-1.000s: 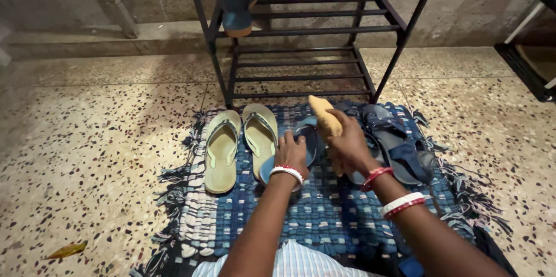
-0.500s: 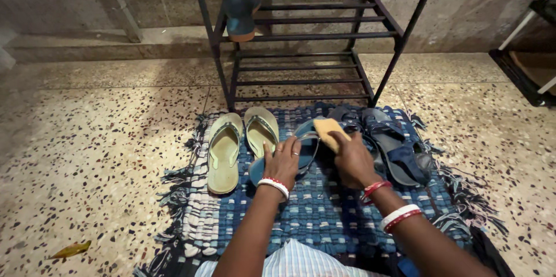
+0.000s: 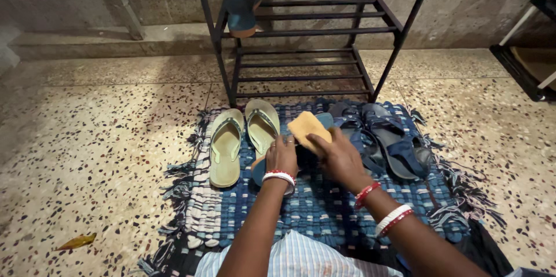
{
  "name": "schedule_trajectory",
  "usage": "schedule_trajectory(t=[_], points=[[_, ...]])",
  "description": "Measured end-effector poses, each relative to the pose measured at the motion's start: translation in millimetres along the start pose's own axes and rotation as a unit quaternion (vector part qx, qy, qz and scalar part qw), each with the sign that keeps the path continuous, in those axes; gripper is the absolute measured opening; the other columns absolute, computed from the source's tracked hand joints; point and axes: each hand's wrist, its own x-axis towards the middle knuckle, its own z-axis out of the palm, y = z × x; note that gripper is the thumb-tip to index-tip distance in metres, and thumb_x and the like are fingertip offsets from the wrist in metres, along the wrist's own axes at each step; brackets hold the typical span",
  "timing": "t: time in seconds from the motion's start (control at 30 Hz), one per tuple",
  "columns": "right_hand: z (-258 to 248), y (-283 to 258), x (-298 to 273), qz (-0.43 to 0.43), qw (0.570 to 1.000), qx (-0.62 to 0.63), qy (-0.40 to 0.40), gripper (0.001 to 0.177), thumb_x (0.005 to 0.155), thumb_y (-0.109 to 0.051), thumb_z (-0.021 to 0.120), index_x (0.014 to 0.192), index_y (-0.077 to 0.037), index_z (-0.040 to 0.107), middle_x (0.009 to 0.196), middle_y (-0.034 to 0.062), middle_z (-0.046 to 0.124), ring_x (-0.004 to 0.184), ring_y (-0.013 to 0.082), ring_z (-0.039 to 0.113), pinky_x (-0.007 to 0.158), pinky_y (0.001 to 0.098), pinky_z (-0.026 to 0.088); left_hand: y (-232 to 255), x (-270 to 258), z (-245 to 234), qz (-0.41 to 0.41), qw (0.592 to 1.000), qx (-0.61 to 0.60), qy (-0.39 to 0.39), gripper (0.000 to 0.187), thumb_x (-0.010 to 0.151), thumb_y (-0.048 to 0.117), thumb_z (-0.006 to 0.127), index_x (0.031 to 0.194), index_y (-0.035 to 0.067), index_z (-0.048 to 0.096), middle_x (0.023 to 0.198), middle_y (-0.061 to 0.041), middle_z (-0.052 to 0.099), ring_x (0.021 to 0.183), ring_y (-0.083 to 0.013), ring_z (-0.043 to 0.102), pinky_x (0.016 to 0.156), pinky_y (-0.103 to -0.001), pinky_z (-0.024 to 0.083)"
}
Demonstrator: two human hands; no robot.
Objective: The person sits on a mat and wipes the soles and straps of several flip-flops and sandals with a yellow cloth. After cleaning, the person places some of the sandals onto a nearby metal shoe rack.
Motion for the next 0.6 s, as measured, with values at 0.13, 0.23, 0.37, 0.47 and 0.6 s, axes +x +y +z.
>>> schedule_trajectory(t=[0.13,0.23,0.37,0.47,0.6], points=[[-6.0,19.7,-4.4,0.042,0.999,-0.015,-0.006,0.072,0.066,-0.005,0.076,0.132,-0.030,0.063,0.120,0.0211,0.058,0.103,0.0426,0.063,0.086,0.0479,0.054,-2.4,8.7,24.2,-0.011,0.999,0.044,0.005,0.031,0.096,0.011,0.053,0.126,0.010,0.062,0.114,-0.016,0.069,0.112,-0.0337,0.067,0.101,-0.049,0.046],[-14.5,23.4,0.9,0.104,0.993,-0.038,-0.045,0.062,0.076,-0.007,0.073,0.133,-0.032,0.063,0.116,0.0205,0.058,0.099,0.0416,0.064,0.084,0.0487,0.055,1.8,12.0,30.2,-0.026,0.998,0.065,-0.006,0.032,0.102,0.016,0.046,0.129,0.012,0.063,0.110,-0.016,0.071,0.109,-0.0338,0.068,0.098,-0.048,0.047],[-34.7,11.9,5.8,0.105,0.993,-0.021,-0.054,0.062,0.076,-0.008,0.074,0.132,-0.030,0.062,0.117,0.0218,0.057,0.098,0.0429,0.064,0.084,0.0497,0.054,12.5,10.3,18.2,-0.075,0.994,0.066,-0.036,0.032,0.102,0.018,0.045,0.128,0.015,0.064,0.113,-0.017,0.069,0.112,-0.0350,0.066,0.097,-0.051,0.047],[-44.4,-8.6,11.7,0.065,0.997,0.001,-0.036,0.068,0.073,-0.005,0.072,0.135,-0.030,0.061,0.118,0.0223,0.056,0.101,0.0423,0.063,0.086,0.0484,0.054,16.1,5.4,-0.3,-0.097,0.994,0.054,-0.022,0.031,0.101,0.018,0.045,0.123,0.018,0.067,0.113,-0.017,0.068,0.112,-0.0351,0.065,0.101,-0.055,0.043],[-47.6,-34.5,8.8,-0.052,0.998,0.034,0.030,0.076,0.063,-0.003,0.073,0.135,-0.026,0.061,0.125,0.0239,0.054,0.107,0.0453,0.059,0.084,0.0484,0.054,13.7,4.3,-34.6,-0.058,0.988,0.139,-0.043,0.028,0.094,0.016,0.051,0.112,0.016,0.073,0.116,-0.012,0.070,0.117,-0.0299,0.066,0.113,-0.054,0.039]])
